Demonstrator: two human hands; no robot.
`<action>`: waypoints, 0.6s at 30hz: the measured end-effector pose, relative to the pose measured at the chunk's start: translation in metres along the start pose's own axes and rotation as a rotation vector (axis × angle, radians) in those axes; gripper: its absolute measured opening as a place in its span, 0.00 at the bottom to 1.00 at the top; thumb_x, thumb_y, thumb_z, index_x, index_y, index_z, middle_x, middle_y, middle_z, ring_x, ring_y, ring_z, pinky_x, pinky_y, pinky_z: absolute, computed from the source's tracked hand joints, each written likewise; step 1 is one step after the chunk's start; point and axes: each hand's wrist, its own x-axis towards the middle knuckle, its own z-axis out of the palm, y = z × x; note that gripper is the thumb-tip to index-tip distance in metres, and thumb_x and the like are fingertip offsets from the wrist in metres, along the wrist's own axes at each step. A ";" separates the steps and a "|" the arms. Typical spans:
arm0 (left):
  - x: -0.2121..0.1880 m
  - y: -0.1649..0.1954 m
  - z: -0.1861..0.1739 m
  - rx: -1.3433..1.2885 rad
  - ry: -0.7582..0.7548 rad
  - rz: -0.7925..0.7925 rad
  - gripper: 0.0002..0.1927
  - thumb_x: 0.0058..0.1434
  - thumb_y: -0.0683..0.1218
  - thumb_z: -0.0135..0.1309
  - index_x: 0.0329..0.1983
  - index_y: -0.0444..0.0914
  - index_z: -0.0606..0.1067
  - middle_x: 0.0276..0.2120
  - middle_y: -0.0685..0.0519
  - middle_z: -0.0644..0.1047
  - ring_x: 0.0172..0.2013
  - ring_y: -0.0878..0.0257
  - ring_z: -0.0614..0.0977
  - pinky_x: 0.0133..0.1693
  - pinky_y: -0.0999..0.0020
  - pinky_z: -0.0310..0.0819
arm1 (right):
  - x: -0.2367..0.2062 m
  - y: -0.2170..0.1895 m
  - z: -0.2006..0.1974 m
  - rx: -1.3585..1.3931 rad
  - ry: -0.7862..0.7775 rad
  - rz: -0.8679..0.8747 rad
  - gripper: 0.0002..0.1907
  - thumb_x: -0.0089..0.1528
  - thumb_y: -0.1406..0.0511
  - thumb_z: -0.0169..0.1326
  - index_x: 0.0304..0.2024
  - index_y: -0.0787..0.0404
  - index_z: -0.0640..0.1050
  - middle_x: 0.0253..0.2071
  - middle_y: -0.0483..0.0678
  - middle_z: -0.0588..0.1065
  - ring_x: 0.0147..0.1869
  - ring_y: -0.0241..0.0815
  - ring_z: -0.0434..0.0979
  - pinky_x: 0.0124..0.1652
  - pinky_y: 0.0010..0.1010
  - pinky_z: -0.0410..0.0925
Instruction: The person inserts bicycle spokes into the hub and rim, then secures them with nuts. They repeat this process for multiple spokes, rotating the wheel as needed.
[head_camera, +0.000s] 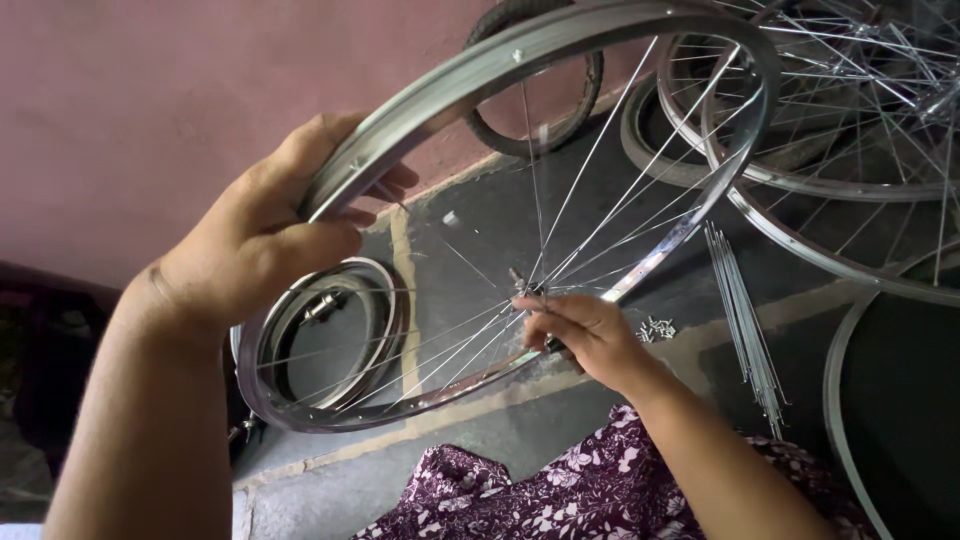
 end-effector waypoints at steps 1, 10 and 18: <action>0.004 0.002 0.001 -0.022 -0.003 0.004 0.37 0.56 0.34 0.49 0.72 0.33 0.61 0.56 0.44 0.76 0.60 0.56 0.78 0.62 0.59 0.72 | -0.001 -0.001 -0.002 0.014 0.000 0.004 0.18 0.72 0.67 0.50 0.65 0.54 0.75 0.39 0.46 0.82 0.43 0.33 0.82 0.47 0.25 0.78; 0.040 0.012 -0.001 0.069 0.037 -0.060 0.37 0.54 0.34 0.49 0.71 0.39 0.64 0.54 0.46 0.78 0.59 0.56 0.79 0.60 0.60 0.74 | 0.008 -0.006 -0.022 0.120 -0.028 0.018 0.21 0.74 0.63 0.47 0.70 0.50 0.68 0.46 0.45 0.79 0.45 0.34 0.77 0.50 0.26 0.74; 0.052 0.004 -0.004 0.073 0.139 -0.070 0.33 0.54 0.35 0.48 0.66 0.40 0.69 0.55 0.48 0.76 0.56 0.55 0.79 0.58 0.63 0.75 | 0.033 -0.016 -0.019 0.238 0.178 0.362 0.12 0.65 0.68 0.58 0.50 0.64 0.83 0.36 0.48 0.81 0.38 0.37 0.80 0.43 0.28 0.75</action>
